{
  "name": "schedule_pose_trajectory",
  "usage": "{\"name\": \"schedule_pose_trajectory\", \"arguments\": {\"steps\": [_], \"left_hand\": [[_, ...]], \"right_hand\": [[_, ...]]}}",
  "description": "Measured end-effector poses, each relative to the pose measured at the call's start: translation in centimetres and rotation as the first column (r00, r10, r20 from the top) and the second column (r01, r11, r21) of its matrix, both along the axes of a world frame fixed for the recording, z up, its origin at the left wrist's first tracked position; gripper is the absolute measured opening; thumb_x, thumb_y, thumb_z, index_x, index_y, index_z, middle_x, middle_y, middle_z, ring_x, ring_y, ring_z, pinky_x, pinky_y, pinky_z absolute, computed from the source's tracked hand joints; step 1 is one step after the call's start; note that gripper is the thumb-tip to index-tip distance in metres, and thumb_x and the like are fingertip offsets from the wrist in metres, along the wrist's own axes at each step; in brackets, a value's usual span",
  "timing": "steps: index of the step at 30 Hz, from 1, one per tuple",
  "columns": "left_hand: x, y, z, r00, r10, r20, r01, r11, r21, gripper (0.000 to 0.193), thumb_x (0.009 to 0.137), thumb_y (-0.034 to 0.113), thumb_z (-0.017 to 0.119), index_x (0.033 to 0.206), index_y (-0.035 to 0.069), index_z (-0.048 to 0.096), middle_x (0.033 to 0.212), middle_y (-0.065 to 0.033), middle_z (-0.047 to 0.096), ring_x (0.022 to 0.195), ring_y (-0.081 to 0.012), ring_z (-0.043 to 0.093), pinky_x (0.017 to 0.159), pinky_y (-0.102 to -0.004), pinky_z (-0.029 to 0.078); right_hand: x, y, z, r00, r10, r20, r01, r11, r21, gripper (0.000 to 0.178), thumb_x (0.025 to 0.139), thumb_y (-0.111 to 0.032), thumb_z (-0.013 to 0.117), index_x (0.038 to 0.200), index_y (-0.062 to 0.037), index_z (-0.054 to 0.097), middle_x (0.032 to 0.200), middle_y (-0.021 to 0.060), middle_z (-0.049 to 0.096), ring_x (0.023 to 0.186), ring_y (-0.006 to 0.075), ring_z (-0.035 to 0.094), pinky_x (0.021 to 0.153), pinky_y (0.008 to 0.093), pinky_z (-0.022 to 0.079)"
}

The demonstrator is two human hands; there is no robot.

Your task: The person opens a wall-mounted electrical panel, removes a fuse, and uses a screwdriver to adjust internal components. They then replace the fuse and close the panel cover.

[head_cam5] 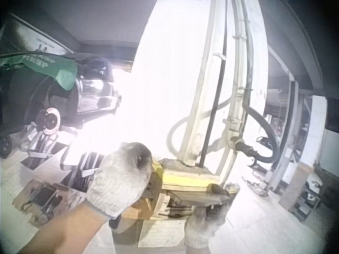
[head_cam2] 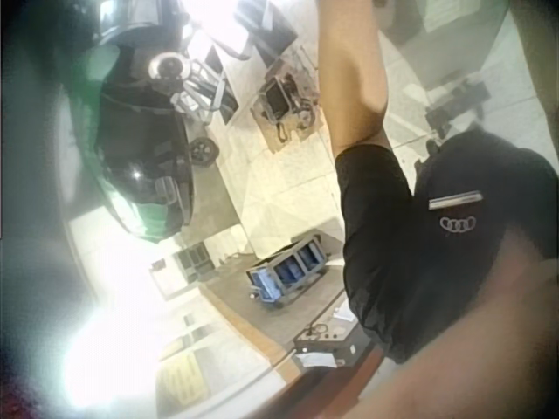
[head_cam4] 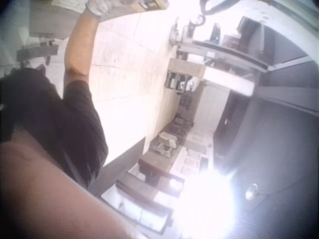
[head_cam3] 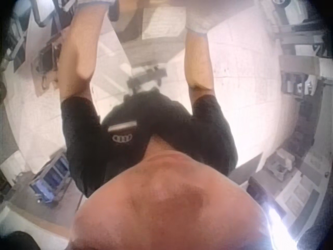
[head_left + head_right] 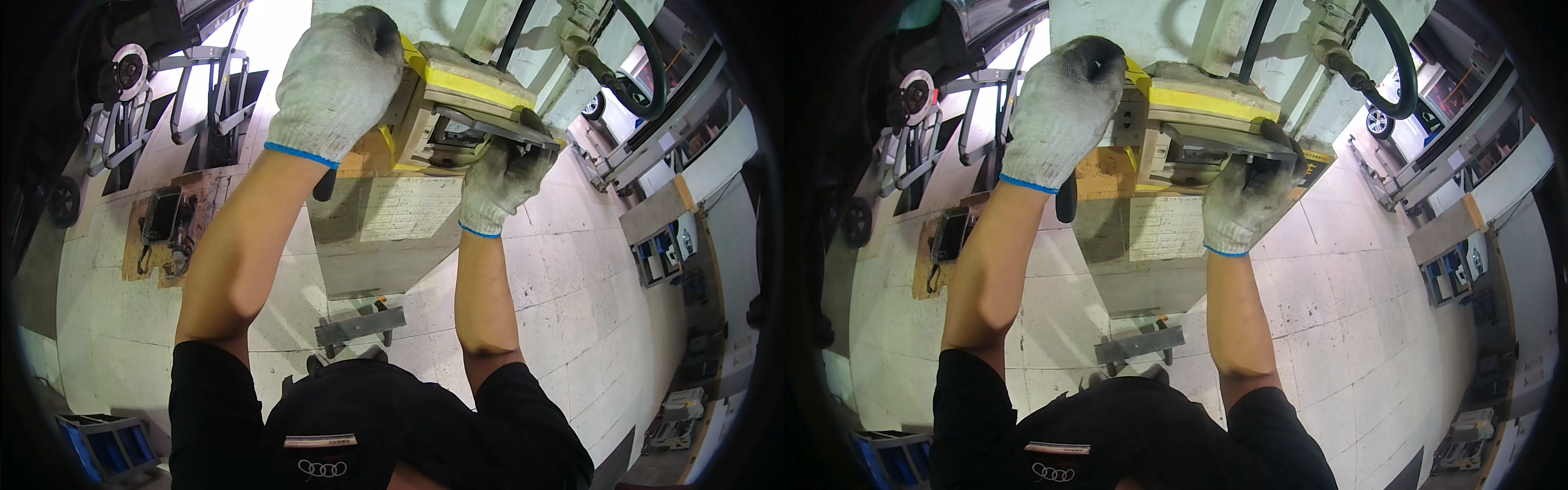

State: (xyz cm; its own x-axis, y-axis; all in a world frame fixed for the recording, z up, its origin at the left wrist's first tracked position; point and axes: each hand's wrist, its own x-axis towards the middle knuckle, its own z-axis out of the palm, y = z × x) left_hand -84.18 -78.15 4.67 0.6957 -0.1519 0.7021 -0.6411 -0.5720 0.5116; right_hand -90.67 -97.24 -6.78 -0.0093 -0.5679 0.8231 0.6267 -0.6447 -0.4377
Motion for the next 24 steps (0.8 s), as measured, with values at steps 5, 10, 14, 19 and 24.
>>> {"name": "schedule_pose_trajectory", "arguments": {"steps": [5, 10, 14, 19, 24], "left_hand": [[0.7, 0.1, -0.1, 0.995, -0.055, 0.079, 0.048, 0.995, 0.085, 0.033, 0.097, 0.035, 0.066, 0.115, 0.009, 0.074, 0.106, -0.0187, 0.076, 0.096, -0.0352, 0.075, 0.086, -0.0426, 0.060], [-0.3, 1.1, -2.8, 0.983, -0.160, 0.094, 0.177, 0.963, -0.203, 0.028, 0.096, 0.029, 0.071, 0.108, 0.005, 0.077, 0.095, -0.0157, 0.077, 0.082, -0.0249, 0.078, 0.073, -0.0389, 0.064], [-3.7, 1.0, -8.0, 0.926, -0.335, -0.176, 0.265, 0.906, -0.330, 0.039, 0.089, 0.031, 0.082, 0.115, 0.003, 0.075, 0.092, -0.0165, 0.077, 0.075, -0.0193, 0.076, 0.065, -0.0354, 0.063], [-3.9, -1.0, -12.1, 0.888, -0.309, -0.341, 0.233, 0.941, -0.246, 0.055, 0.083, 0.044, 0.086, 0.110, -0.002, 0.074, 0.096, -0.0188, 0.076, 0.082, -0.0269, 0.074, 0.080, -0.0351, 0.057], [-3.0, -1.7, -13.0, 0.844, -0.349, -0.408, 0.224, 0.920, -0.322, 0.059, 0.080, 0.047, 0.087, 0.108, -0.004, 0.074, 0.094, -0.0205, 0.076, 0.082, -0.0273, 0.074, 0.080, -0.0359, 0.057]], "right_hand": [[-0.3, -1.3, -0.3, 0.981, -0.166, -0.100, 0.157, 0.983, -0.099, 0.028, 0.102, -0.018, 0.059, 0.127, -0.0058, 0.058, 0.127, 0.0105, 0.062, 0.124, 0.0238, 0.058, 0.113, 0.0439, 0.048], [-0.3, -1.9, -0.4, 0.985, -0.105, -0.137, 0.094, 0.992, -0.083, 0.034, 0.105, -0.034, 0.047, 0.126, -0.0086, 0.058, 0.129, 0.0104, 0.062, 0.127, 0.0257, 0.056, 0.115, 0.0480, 0.046], [-0.2, -2.0, -0.3, 0.994, 0.086, -0.067, -0.084, 0.996, 0.029, 0.032, 0.104, -0.030, 0.049, 0.127, -0.0091, 0.057, 0.130, 0.0105, 0.061, 0.127, 0.0259, 0.056, 0.113, 0.0482, 0.048], [-0.9, -2.7, 0.0, 0.957, -0.218, -0.191, 0.175, 0.960, -0.217, 0.042, 0.085, 0.001, 0.072, 0.125, -0.0046, 0.059, 0.126, 0.0105, 0.062, 0.119, 0.0262, 0.060, 0.107, 0.0409, 0.050], [-1.9, -3.6, 1.0, 0.954, -0.194, -0.230, 0.133, 0.957, -0.257, 0.045, 0.075, -0.005, 0.083, 0.118, -0.0040, 0.068, 0.120, 0.0102, 0.060, 0.120, 0.0267, 0.055, 0.106, 0.0401, 0.046]]}}
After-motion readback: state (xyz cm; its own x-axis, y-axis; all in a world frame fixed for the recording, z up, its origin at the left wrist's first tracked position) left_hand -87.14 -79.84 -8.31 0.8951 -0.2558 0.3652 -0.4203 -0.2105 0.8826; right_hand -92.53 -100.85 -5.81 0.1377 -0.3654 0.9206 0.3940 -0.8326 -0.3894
